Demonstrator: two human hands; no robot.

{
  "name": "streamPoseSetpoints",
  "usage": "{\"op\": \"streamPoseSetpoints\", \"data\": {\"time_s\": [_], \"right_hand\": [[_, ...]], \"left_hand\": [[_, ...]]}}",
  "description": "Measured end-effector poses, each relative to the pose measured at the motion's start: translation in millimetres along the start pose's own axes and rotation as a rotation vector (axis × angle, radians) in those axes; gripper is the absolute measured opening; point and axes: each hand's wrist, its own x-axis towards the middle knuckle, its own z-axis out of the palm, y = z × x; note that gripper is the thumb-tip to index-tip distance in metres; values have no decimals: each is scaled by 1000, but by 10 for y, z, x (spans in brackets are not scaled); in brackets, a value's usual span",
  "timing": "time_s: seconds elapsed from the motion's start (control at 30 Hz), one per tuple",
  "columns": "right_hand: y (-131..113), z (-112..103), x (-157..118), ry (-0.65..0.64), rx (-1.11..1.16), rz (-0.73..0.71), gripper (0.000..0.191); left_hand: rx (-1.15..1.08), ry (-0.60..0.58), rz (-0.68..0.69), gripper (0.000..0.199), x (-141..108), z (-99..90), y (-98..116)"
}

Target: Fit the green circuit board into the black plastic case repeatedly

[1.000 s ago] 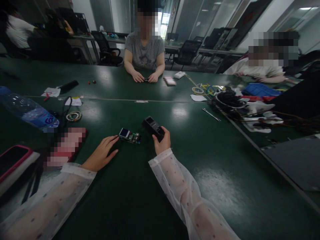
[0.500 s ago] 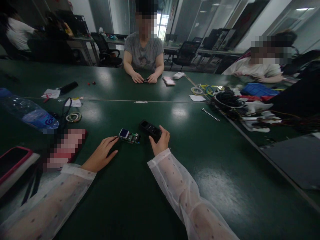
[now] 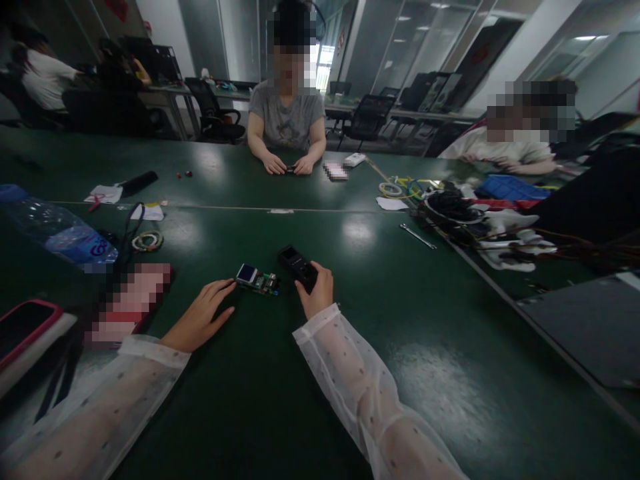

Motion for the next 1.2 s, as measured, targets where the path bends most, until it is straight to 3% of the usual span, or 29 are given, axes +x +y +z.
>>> {"op": "streamPoseSetpoints", "data": {"time_s": [0.37,0.53,0.8,0.93,1.2], "right_hand": [[-8,2,11,43,-12,-23,51],[-173,-33,3,98,147,-49,52],[-522,0,-132,-93,280,-141,54],[-532,28,-132,-178,257,-210,54],[-500,77,-140,-337,185,-206,59]], "left_hand": [[3,8,4,48,0,-17,19],[7,14,16,47,9,-11,22],[-12,40,40,48,5,2,4],[-14,40,40,48,7,5,7],[-4,51,12,54,-11,16,10]]}}
